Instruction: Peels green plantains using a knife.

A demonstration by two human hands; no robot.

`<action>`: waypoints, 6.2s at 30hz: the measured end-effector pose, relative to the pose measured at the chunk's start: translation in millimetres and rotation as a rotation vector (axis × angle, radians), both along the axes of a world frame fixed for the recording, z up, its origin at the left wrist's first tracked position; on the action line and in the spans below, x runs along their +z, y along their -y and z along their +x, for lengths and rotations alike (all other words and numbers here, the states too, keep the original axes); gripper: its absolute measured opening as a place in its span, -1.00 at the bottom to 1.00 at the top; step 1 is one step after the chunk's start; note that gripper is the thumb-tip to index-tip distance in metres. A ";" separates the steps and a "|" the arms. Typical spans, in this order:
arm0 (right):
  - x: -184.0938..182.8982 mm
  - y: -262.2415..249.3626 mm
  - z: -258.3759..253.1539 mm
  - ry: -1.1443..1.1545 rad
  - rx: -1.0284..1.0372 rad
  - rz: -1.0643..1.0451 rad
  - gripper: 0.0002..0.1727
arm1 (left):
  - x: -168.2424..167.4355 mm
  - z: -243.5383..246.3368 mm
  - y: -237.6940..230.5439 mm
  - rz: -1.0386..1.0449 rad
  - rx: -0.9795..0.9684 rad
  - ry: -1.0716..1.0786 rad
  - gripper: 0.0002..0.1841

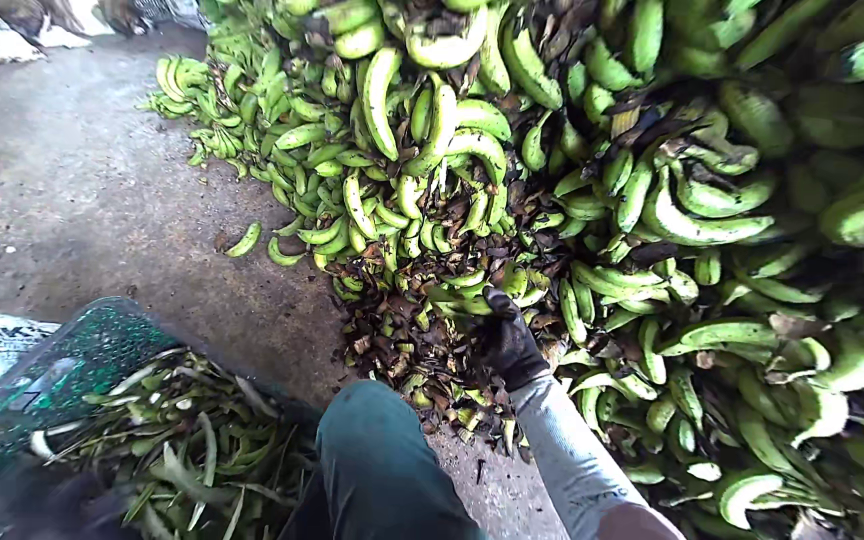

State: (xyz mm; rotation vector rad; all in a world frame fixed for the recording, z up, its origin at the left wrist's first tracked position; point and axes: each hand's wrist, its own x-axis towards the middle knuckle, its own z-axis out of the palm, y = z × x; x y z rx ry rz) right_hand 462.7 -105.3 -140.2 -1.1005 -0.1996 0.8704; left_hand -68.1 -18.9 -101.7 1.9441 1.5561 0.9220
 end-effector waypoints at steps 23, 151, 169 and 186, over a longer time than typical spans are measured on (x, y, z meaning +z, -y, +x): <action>91.9 -121.8 -359.7 0.408 0.879 -0.090 -0.53 | 35.0 39.3 56.5 -0.392 0.349 0.216 -0.69; 88.8 -136.9 -343.3 0.385 0.586 0.403 -0.47 | 50.2 26.5 30.0 -0.086 0.076 0.366 -0.45; 100.7 -116.1 -318.4 0.325 1.489 0.285 -0.43 | 43.0 1.4 -3.0 -0.083 0.240 0.204 -0.54; 102.1 -144.7 -344.4 -0.366 0.569 0.447 -0.49 | 32.3 39.7 31.3 0.286 0.160 0.078 -0.40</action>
